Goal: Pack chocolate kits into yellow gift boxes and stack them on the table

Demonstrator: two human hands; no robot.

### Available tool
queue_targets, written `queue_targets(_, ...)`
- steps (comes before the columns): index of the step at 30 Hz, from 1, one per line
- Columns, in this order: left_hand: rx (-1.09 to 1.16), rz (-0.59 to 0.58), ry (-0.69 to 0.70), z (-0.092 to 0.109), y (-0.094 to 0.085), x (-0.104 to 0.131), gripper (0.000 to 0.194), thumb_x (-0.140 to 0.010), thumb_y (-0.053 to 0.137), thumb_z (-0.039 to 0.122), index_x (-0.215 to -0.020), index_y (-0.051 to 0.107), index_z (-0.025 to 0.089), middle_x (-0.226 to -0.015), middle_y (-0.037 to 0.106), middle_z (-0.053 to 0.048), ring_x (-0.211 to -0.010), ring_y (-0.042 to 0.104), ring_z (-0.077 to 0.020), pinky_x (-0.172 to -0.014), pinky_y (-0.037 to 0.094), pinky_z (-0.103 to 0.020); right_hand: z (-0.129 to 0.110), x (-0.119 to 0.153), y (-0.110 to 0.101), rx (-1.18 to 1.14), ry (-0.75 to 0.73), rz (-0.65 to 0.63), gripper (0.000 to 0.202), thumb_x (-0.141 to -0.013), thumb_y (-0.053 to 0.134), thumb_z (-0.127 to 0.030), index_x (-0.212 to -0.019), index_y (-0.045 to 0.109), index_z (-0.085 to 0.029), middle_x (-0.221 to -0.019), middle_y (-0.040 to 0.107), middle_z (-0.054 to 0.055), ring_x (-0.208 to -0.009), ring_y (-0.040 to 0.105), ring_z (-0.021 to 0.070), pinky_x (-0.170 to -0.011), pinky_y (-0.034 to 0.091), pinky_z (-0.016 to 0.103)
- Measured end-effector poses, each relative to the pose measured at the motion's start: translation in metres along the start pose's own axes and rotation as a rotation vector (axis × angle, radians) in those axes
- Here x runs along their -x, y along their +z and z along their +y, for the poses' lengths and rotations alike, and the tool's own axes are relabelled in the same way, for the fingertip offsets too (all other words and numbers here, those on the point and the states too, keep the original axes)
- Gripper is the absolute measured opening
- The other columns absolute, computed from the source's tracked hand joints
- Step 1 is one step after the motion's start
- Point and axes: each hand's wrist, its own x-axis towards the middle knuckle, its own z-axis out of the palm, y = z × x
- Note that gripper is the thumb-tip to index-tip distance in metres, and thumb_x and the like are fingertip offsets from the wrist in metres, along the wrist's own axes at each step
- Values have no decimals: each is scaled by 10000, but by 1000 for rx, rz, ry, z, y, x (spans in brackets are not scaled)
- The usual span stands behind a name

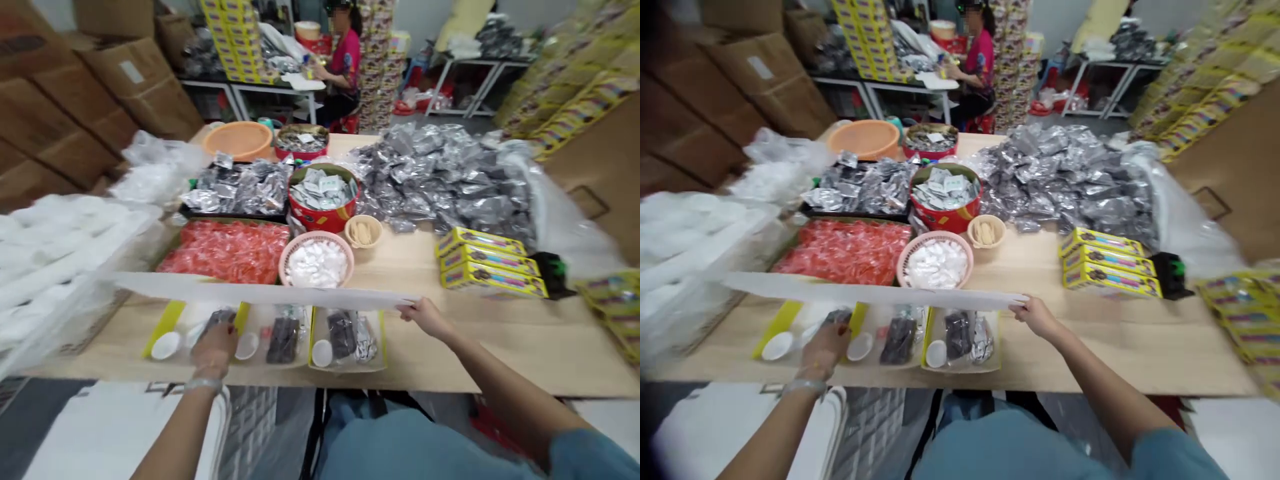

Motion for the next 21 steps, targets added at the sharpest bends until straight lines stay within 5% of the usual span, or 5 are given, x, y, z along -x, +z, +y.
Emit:
queue_targets(5,10,14,208,66,42,46,294,-769,313,266,-812,584,158,-908,601,-125,-853,570,-240,-733,438,-331,48,33,-94,-108,100,147,316,-476,624,-440,-563,560,-144,-485,541,-2,-484,484,117,-523,416,266)
queue_targets(10,279,224,522,144,58,129,295,-759,359,311,-858,574,134,-876,586,-117,-836,553,-226,-755,443,-347,105,88,-194,-178,225,194,283,-447,673,-374,-586,601,-138,-543,593,19,-532,522,133,-570,444,288)
queue_targets(13,532,1,901,224,72,185,305,-749,426,358,-947,553,164,-903,582,-71,-794,559,-168,-712,466,-305,136,122,-241,-247,294,165,267,-439,683,-295,-648,629,-138,-640,626,39,-617,560,155,-620,457,293)
queue_targets(17,510,56,910,349,88,221,526,-670,565,323,-1130,436,103,-1095,499,-137,-945,516,-188,-749,450,-301,159,140,-264,-146,235,273,210,-506,647,-277,-655,600,-136,-599,602,21,-533,541,132,-508,432,244)
queue_targets(21,294,95,846,420,94,232,204,-726,477,238,-828,589,101,-830,598,-129,-854,557,-229,-760,422,-346,161,135,-236,89,209,503,211,-699,489,-332,-675,570,-139,-427,496,-20,-369,474,105,-414,378,218)
